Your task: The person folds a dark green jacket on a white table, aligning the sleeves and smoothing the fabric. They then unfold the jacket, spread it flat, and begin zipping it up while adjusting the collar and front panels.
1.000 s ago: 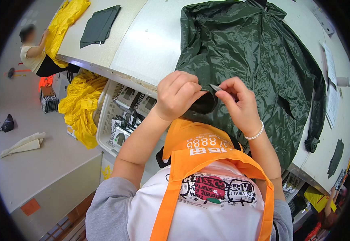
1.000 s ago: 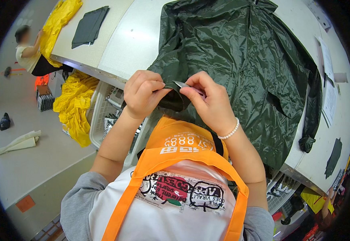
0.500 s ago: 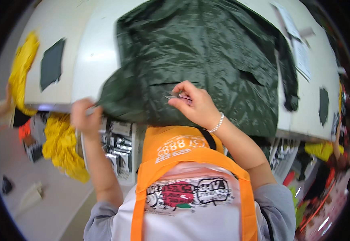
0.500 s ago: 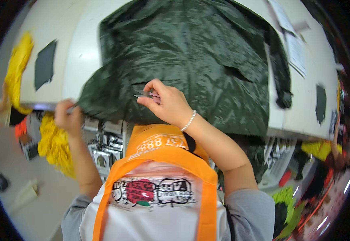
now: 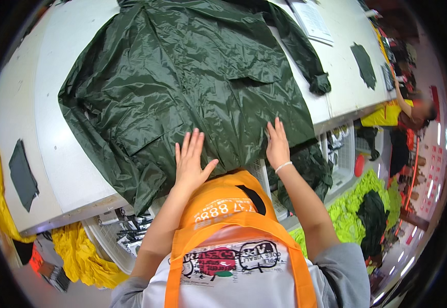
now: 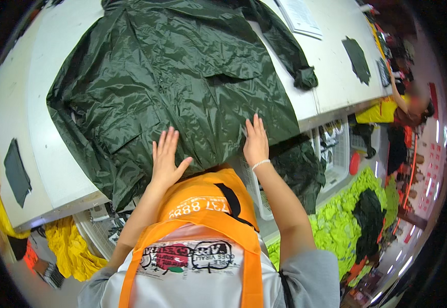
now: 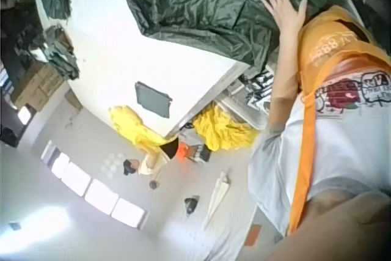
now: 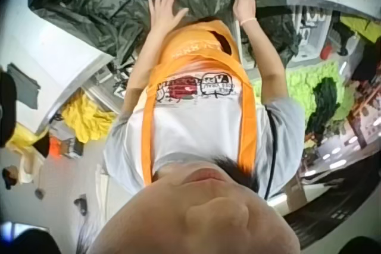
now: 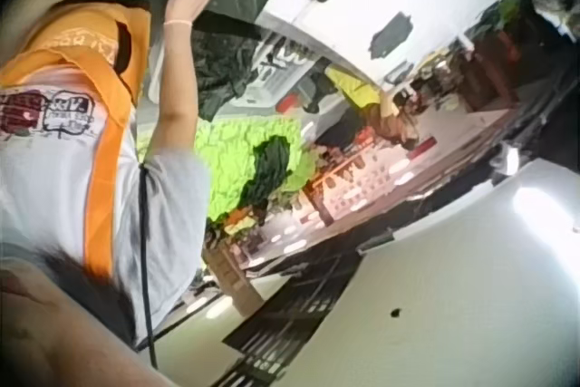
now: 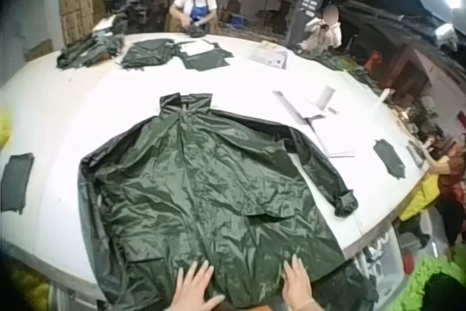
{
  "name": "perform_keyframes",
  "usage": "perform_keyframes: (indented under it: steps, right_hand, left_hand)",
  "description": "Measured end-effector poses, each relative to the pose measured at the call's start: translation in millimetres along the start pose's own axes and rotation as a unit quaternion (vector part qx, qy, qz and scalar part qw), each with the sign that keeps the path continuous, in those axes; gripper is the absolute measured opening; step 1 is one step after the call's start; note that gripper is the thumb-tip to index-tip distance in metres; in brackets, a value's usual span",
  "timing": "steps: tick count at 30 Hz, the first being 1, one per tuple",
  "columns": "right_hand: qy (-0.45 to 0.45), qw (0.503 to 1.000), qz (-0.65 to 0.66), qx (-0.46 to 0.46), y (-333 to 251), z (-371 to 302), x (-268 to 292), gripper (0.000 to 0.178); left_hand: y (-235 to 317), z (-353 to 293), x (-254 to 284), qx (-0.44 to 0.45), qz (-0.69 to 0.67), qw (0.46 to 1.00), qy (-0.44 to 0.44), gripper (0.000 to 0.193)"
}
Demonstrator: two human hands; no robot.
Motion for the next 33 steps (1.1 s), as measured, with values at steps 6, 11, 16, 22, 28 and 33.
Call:
perform_keyframes:
  steps: [6,11,16,22,28,33]
  right_hand:
    - [-0.017,0.982,0.117,0.147,24.1,4.1,-8.4,0.038]
    - [-0.007,0.943,0.318,0.102,56.9,105.6,33.9,0.028]
    - [-0.061,0.925,0.328,0.180,15.6,212.8,41.6,0.031]
    - [-0.141,0.919,0.257,0.262,-39.1,224.1,-0.7,0.026]
    - [-0.100,0.922,0.255,0.275,-55.1,218.7,-4.9,0.023]
    - [-0.080,0.925,0.225,0.296,-67.9,217.9,-3.1,0.018]
  left_hand:
    - [-31.5,13.4,-4.1,0.023,0.135,0.990,0.024,0.064]
    - [-9.9,80.2,25.8,0.033,0.109,0.966,0.232,0.027]
    - [38.1,198.7,12.0,0.036,0.057,0.980,0.189,0.030]
    - [0.5,223.0,-8.0,0.084,0.128,0.988,0.036,0.018]
    - [-8.6,223.3,-9.3,0.038,0.073,0.992,0.100,0.010]
    - [-15.2,226.2,-8.8,-0.001,0.057,0.993,0.103,0.008]
Point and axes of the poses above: each hand's wrist, its own z-axis towards the middle knuckle, its own x-axis out of the back of the hand, y = z × x, the point moved 5 cm from there along z, towards the middle knuckle, and after that the axes turned 10 degrees about -z, right-handed, at the moved point
